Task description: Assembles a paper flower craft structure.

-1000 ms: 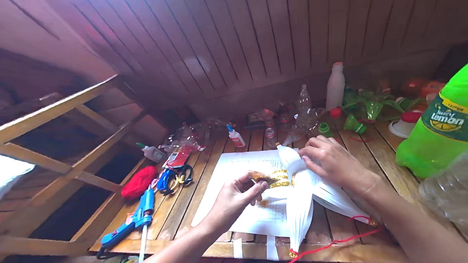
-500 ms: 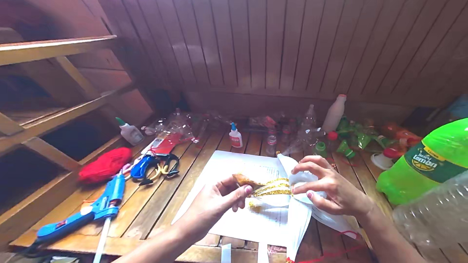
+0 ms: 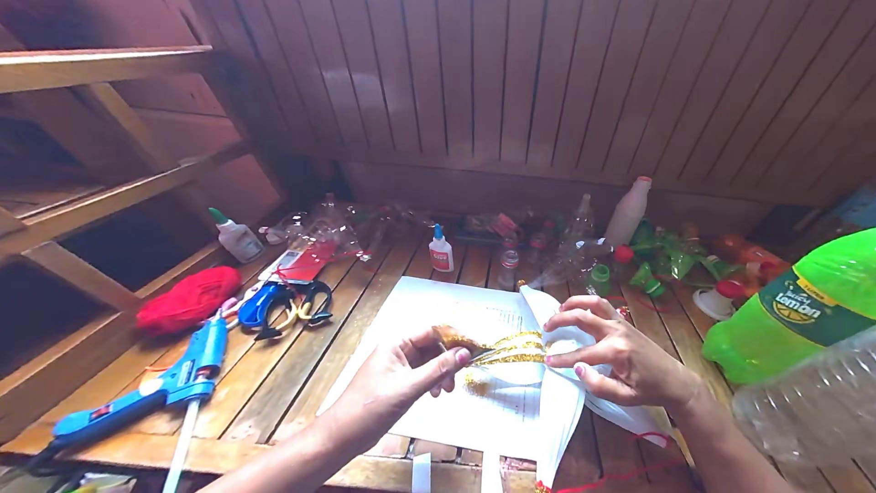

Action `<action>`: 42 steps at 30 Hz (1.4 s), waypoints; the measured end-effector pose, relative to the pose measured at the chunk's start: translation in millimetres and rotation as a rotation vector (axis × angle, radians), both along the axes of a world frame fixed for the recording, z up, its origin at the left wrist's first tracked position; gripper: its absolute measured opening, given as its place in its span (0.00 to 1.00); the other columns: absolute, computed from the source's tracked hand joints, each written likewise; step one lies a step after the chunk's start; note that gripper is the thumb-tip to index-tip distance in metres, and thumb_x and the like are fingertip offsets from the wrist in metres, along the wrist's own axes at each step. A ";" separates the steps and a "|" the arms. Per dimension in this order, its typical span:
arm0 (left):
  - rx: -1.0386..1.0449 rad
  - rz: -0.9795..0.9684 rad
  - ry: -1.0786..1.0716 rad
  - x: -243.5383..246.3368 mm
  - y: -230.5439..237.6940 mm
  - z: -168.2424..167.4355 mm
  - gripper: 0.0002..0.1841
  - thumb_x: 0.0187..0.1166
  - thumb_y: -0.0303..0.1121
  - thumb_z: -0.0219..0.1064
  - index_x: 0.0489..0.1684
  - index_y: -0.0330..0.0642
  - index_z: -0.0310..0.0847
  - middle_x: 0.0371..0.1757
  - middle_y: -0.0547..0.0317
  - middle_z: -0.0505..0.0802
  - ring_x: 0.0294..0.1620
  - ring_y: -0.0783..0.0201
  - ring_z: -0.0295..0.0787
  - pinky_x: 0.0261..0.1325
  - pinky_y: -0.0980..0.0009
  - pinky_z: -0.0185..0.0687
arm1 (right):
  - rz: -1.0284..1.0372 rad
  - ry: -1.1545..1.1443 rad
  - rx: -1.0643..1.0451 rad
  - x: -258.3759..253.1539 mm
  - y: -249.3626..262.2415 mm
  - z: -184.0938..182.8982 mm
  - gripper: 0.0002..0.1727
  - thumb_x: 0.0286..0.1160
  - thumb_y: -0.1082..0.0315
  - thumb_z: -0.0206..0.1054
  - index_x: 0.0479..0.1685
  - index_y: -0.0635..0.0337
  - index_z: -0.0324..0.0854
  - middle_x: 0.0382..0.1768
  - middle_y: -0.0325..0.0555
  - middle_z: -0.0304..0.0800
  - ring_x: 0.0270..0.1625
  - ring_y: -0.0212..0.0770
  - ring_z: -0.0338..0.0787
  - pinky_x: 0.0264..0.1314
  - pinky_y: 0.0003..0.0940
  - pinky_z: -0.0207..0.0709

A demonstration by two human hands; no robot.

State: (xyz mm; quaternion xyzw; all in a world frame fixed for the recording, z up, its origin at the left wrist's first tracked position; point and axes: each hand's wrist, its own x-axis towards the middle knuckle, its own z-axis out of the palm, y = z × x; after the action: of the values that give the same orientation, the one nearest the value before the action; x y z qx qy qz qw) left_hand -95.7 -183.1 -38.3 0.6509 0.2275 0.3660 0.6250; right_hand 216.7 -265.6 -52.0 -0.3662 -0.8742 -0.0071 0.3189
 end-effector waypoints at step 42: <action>0.033 -0.008 -0.007 0.5 1.7 -0.9 0.04 0.76 0.32 0.72 0.42 0.50 0.91 0.33 0.70 0.95 0.28 0.78 0.88 0.34 0.84 0.84 | 0.003 0.029 0.010 -2.8 0.2 -1.3 0.23 0.87 0.53 0.50 0.51 0.43 0.95 0.61 0.46 0.89 0.76 0.44 0.74 0.82 0.37 0.58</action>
State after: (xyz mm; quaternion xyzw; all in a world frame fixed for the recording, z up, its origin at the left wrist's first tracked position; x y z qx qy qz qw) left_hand -95.1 -181.4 -39.1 0.6608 0.2163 0.3695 0.6164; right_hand 213.9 -265.5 -53.3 -0.3633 -0.8699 -0.0055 0.3335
